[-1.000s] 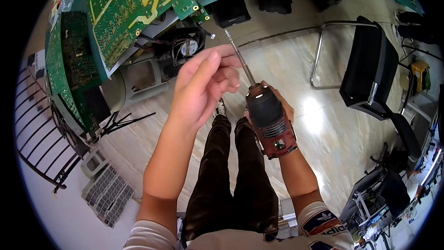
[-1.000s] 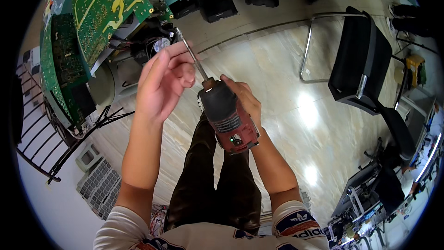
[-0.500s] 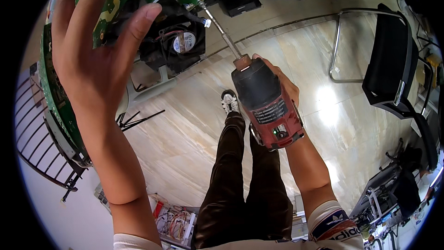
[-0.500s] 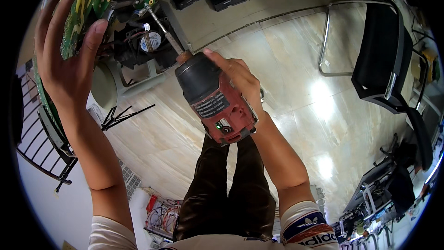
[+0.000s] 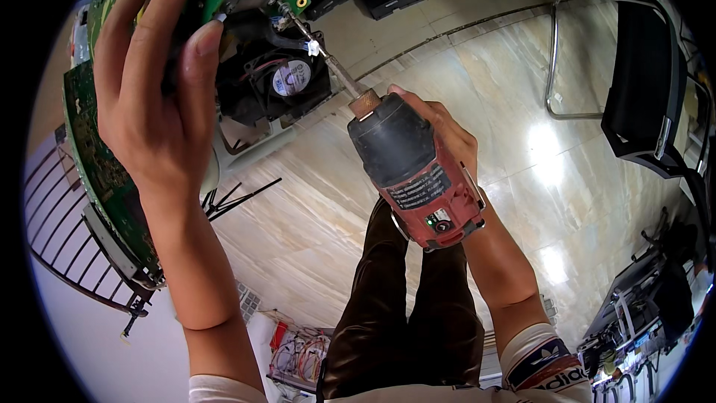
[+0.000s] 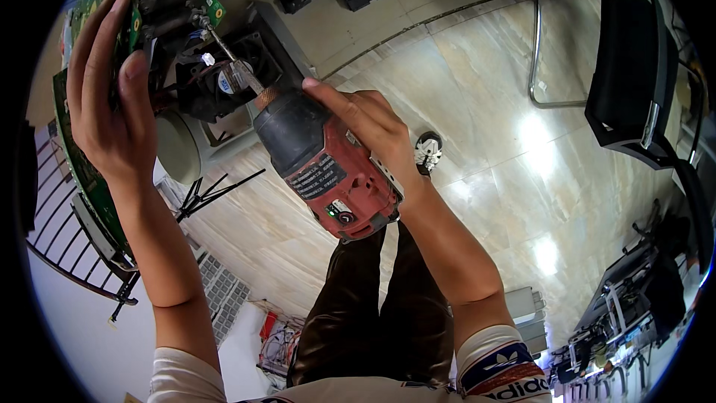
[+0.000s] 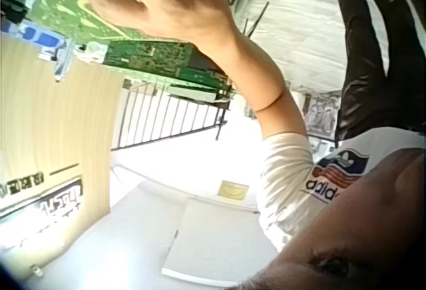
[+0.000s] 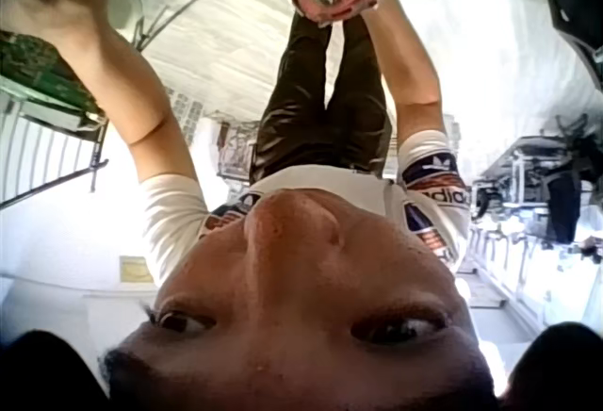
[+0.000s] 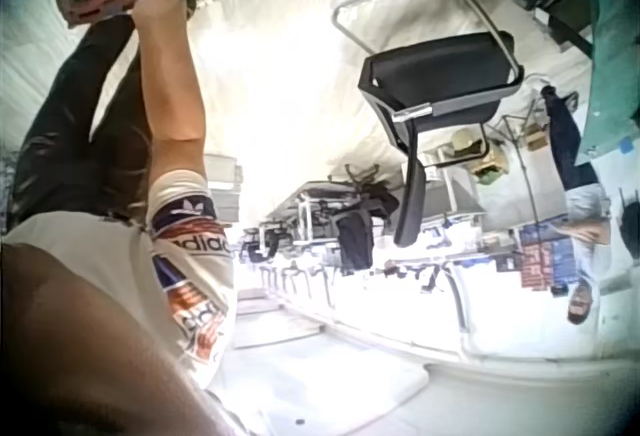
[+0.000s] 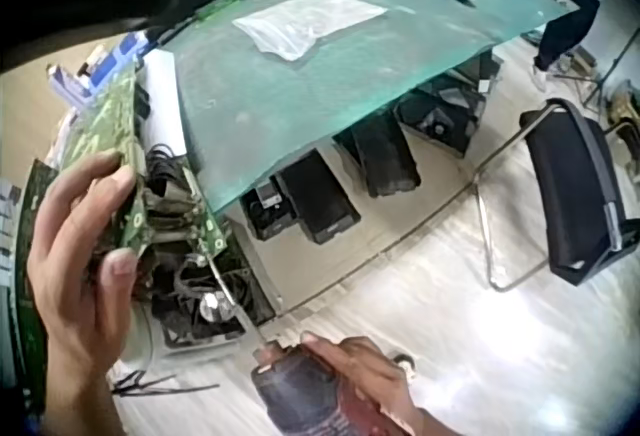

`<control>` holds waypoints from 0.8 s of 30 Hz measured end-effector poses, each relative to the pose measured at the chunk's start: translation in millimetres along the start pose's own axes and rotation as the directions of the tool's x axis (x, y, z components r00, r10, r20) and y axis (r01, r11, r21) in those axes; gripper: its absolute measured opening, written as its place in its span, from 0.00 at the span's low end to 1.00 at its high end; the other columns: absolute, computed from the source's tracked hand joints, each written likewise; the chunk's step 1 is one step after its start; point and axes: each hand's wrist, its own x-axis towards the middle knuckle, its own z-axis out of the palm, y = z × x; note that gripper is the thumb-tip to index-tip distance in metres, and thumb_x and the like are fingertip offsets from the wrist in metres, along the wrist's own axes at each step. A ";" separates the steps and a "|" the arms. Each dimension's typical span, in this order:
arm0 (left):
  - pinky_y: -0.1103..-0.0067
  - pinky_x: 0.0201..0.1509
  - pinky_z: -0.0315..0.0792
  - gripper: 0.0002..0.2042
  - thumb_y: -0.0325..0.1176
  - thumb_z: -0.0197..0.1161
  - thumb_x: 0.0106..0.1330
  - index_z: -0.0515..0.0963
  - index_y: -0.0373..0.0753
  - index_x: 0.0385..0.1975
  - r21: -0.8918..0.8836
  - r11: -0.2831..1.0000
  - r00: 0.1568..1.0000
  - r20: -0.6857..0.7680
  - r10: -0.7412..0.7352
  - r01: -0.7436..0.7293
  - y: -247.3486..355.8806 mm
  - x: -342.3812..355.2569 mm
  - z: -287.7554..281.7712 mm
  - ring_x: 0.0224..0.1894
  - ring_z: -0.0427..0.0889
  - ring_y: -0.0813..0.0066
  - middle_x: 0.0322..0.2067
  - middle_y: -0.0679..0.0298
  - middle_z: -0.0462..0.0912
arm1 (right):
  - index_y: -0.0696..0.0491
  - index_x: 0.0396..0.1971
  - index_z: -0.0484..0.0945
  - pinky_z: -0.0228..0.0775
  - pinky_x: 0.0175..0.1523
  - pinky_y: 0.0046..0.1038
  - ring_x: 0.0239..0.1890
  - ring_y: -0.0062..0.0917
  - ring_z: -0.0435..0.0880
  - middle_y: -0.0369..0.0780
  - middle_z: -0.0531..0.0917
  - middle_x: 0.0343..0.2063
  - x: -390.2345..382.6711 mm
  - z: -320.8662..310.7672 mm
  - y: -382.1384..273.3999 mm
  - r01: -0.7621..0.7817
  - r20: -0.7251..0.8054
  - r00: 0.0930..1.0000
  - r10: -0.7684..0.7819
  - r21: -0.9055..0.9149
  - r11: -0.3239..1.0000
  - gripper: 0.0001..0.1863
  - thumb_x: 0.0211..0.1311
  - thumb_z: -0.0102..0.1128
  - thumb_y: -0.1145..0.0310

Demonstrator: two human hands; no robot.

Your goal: The person disassembles an electronic board by removing screws using a power drill and then detaches internal components including a metal cage and a cooling fan.

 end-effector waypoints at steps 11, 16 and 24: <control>0.69 0.58 0.74 0.15 0.32 0.59 0.70 0.79 0.36 0.54 -0.107 0.994 0.999 -0.034 -0.026 0.023 1.2 -2.9 9.3 0.56 0.80 0.59 0.53 0.52 0.80 | 0.54 0.60 0.75 0.70 0.47 0.28 0.35 0.30 0.78 0.41 0.83 0.35 -1.4 5.8 2.4 -0.034 -0.012 0.999 0.034 0.017 0.999 0.34 0.45 0.65 0.76; 0.70 0.59 0.73 0.16 0.33 0.60 0.69 0.80 0.37 0.54 -0.108 0.993 0.999 -0.013 -0.044 0.043 -2.2 -1.9 1.2 0.56 0.79 0.60 0.53 0.52 0.80 | 0.54 0.60 0.74 0.70 0.49 0.28 0.38 0.32 0.79 0.42 0.84 0.38 0.7 9.4 -5.6 -0.085 0.014 0.996 0.085 0.036 0.996 0.34 0.47 0.64 0.76; 0.70 0.60 0.72 0.16 0.32 0.60 0.69 0.79 0.37 0.55 -0.139 0.987 0.997 -0.013 -0.082 0.079 -4.1 -5.2 4.3 0.56 0.79 0.60 0.54 0.52 0.79 | 0.55 0.61 0.73 0.70 0.52 0.30 0.42 0.35 0.80 0.43 0.84 0.44 -2.7 12.4 -6.5 -0.084 0.033 0.996 0.083 0.058 0.995 0.33 0.49 0.64 0.71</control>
